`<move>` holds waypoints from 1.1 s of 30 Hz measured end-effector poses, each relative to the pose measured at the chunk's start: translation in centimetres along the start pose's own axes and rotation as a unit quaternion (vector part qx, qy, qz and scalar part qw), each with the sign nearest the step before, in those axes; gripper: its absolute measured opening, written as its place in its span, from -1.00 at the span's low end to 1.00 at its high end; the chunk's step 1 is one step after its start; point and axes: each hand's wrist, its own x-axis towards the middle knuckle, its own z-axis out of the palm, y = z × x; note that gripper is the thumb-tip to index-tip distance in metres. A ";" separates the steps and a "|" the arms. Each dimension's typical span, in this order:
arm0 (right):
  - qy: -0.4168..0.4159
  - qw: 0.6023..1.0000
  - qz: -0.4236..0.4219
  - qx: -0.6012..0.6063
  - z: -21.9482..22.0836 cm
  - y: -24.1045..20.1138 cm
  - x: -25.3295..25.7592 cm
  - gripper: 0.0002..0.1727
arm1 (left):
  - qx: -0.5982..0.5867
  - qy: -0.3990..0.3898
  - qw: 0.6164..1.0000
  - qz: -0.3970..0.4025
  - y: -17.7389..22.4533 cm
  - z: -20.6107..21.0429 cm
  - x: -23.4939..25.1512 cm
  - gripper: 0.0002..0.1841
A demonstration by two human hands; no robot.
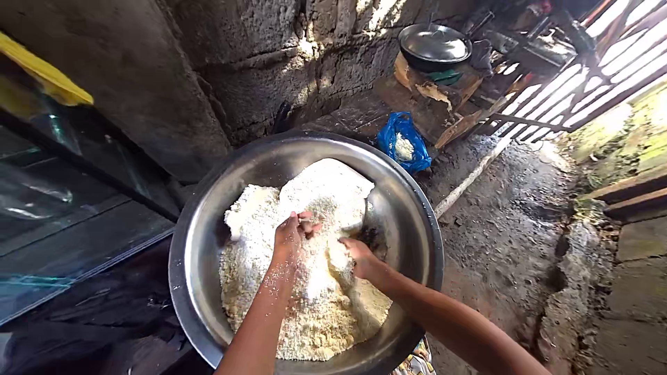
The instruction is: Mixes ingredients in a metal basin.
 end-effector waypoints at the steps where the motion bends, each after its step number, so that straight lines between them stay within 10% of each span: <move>1: -0.015 0.996 0.002 0.086 0.2 -1.3 -0.9 -0.63 | 0.004 -0.016 1.000 0.006 -0.2 0.0 0.2 -0.68; 5: -0.002 0.970 -0.171 0.171 3.0 -3.9 -3.9 -0.70 | -0.009 -0.068 0.998 -0.011 -1.3 1.9 -0.4 -0.56; 12: -0.017 0.872 -0.434 -0.225 5.9 -1.4 -3.1 -0.08 | -0.134 -0.089 0.984 -0.077 -1.6 1.8 -2.4 -0.46; 23: 0.066 0.760 -0.547 -0.345 2.7 -2.9 0.4 0.12 | -0.141 -0.167 0.965 -0.141 -1.4 2.7 -3.2 -0.40; 28: -0.019 0.730 -0.562 -0.388 3.8 -1.2 -1.8 0.22 | -0.165 -0.156 0.972 -0.064 -0.8 1.8 -2.3 -0.43; 33: 0.034 0.715 -0.599 -0.359 4.4 -2.0 -1.3 0.05 | -0.136 -0.221 0.951 -0.169 -2.0 1.1 -2.5 -0.29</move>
